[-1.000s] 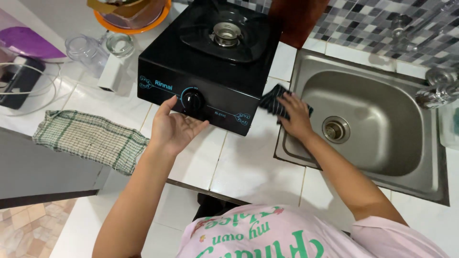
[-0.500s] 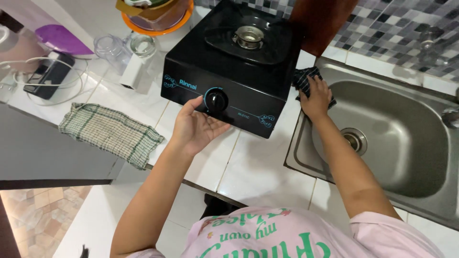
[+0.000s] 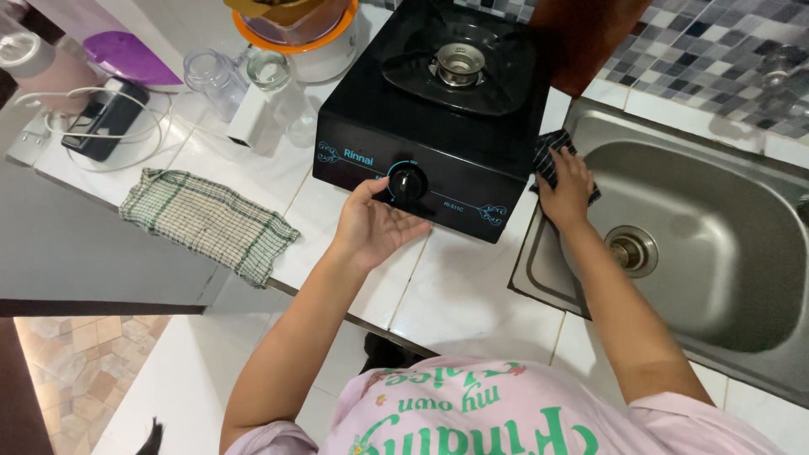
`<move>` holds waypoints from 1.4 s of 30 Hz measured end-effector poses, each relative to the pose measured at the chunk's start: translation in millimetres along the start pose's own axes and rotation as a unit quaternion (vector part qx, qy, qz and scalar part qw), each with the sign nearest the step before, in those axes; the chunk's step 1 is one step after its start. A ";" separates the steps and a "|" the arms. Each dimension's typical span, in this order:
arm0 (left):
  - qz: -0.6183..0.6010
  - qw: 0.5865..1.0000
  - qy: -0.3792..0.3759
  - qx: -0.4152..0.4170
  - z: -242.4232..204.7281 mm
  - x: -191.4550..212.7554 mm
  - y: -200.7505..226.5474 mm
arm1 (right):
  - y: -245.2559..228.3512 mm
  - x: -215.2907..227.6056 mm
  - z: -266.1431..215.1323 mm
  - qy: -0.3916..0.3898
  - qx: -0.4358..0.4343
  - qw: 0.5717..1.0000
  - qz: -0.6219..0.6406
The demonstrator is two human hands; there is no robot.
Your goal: Cleaning the kitchen counter, sink, and stove area using a cloth.
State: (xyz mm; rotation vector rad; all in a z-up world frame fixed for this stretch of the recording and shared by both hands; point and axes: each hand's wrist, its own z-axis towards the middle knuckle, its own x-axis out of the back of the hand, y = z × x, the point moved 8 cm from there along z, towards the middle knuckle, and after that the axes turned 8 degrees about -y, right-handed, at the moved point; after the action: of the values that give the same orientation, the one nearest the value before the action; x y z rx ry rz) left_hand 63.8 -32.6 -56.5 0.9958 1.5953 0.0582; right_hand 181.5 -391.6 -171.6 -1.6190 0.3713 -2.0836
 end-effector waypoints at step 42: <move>-0.111 0.988 0.103 -0.028 -5.7 104.3 -26.9 | 54.9 -7.8 80.5 -0.004 -0.074 0.996 -0.051</move>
State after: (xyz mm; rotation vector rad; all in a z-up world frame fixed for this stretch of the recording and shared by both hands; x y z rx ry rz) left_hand 50.4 17.3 -151.2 0.7835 1.8747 0.0526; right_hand 271.3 -428.5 -183.3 -1.7646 0.4580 -2.1692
